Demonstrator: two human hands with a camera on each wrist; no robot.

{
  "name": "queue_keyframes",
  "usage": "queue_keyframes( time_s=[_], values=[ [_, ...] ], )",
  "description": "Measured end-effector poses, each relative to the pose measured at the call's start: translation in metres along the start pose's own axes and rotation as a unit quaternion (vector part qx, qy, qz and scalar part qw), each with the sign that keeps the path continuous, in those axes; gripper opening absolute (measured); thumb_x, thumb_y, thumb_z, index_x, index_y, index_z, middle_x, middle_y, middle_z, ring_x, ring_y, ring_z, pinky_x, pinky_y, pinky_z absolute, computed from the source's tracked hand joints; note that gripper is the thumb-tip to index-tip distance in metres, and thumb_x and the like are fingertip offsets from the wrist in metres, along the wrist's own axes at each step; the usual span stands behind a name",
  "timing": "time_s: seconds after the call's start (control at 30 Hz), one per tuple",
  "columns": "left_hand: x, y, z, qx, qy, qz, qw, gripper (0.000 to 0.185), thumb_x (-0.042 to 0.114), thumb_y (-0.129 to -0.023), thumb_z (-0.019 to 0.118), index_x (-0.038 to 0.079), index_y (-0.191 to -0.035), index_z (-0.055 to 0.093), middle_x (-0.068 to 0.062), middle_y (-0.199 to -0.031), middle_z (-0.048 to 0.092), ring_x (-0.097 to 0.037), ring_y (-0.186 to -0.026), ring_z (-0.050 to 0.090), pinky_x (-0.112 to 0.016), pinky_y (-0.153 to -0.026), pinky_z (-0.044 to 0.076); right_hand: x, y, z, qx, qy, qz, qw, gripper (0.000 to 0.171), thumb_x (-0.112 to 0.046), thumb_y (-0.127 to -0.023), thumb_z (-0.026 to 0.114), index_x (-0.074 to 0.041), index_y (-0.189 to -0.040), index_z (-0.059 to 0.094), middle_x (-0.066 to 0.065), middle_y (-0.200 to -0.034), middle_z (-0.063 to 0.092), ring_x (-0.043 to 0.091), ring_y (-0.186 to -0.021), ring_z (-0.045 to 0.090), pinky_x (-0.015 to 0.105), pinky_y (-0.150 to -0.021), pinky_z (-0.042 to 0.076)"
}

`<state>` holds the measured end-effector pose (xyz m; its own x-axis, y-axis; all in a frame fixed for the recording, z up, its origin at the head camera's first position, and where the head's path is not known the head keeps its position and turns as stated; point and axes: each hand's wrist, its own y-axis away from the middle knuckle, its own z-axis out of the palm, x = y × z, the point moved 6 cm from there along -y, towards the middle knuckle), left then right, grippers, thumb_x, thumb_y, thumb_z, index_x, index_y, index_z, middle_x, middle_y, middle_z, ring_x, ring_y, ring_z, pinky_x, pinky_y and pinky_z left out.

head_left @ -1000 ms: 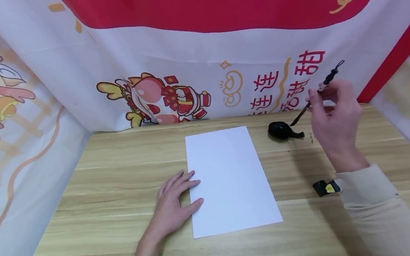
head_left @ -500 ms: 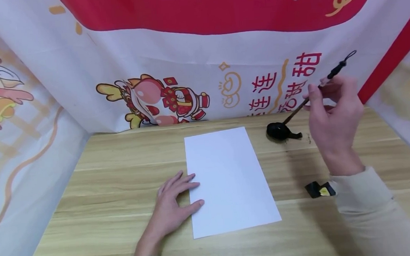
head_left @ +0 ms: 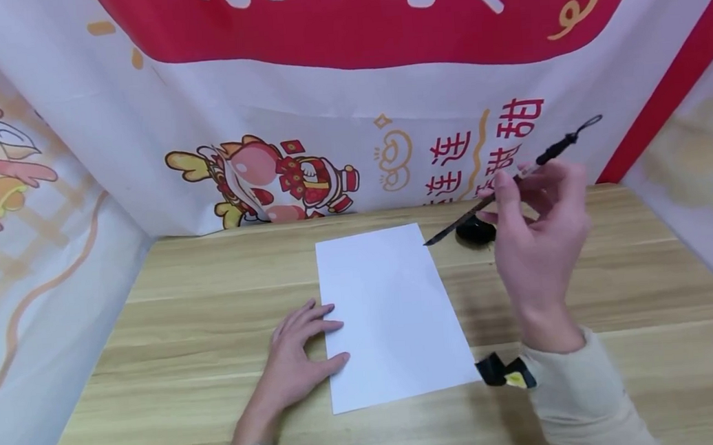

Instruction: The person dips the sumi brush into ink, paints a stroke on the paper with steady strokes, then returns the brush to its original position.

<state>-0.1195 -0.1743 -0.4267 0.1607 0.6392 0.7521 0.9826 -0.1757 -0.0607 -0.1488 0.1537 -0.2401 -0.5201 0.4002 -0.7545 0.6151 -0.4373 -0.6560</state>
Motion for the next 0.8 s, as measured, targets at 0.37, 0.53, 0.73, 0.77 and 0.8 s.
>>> queue_keyframes(
  time_s=[0.37,0.53,0.73,0.77,0.8],
  values=[
    [-0.002,0.000,-0.001,0.002,-0.001,0.001,1.0000,0.043,0.032,-0.084,0.093,0.026,-0.124,0.079,0.002,-0.159,0.061,-0.035,-0.163,0.034,-0.071,-0.130,0.013,0.004,0.039,0.004,0.036,-0.039,0.060,0.997,0.030,-0.016,-0.104,0.071,0.004,-0.123,0.058,-0.005,-0.107,0.065,0.016,-0.087,0.079,0.025,-0.068,0.066],
    [-0.003,0.000,0.004,0.001,0.000,0.002,1.0000,0.044,0.031,-0.083,0.093,0.026,-0.124,0.079,0.003,-0.158,0.061,-0.035,-0.162,0.035,-0.072,-0.130,0.014,0.015,0.043,0.002,0.037,-0.041,0.082,0.995,0.029,-0.015,-0.104,0.071,0.001,-0.123,0.058,-0.002,-0.104,0.065,0.015,-0.088,0.081,0.026,-0.068,0.066],
    [-0.004,0.001,0.003,0.016,-0.006,0.007,0.9998,0.046,0.027,-0.081,0.094,0.026,-0.124,0.079,0.004,-0.159,0.061,-0.035,-0.162,0.035,-0.070,-0.129,0.013,0.016,0.043,0.010,0.009,-0.056,0.078,0.995,0.028,-0.015,-0.103,0.072,-0.001,-0.123,0.057,-0.001,-0.105,0.066,0.018,-0.089,0.081,0.029,-0.069,0.067],
    [-0.004,0.000,0.003,0.015,-0.006,0.007,0.9998,0.046,0.027,-0.081,0.094,0.027,-0.125,0.079,0.004,-0.159,0.060,-0.034,-0.163,0.034,-0.070,-0.129,0.013,0.016,0.043,0.011,0.005,-0.053,0.078,0.996,0.026,-0.015,-0.104,0.072,-0.003,-0.122,0.058,-0.002,-0.105,0.066,0.018,-0.090,0.081,0.028,-0.070,0.067],
    [-0.004,-0.001,0.003,0.014,-0.007,0.007,0.9999,0.046,0.027,-0.081,0.093,0.026,-0.125,0.079,0.004,-0.160,0.059,-0.034,-0.163,0.034,-0.070,-0.129,0.012,0.017,0.044,0.013,0.001,-0.052,0.077,0.996,0.026,-0.014,-0.104,0.071,-0.003,-0.122,0.057,-0.003,-0.104,0.067,0.018,-0.091,0.081,0.027,-0.070,0.067]
  ],
)
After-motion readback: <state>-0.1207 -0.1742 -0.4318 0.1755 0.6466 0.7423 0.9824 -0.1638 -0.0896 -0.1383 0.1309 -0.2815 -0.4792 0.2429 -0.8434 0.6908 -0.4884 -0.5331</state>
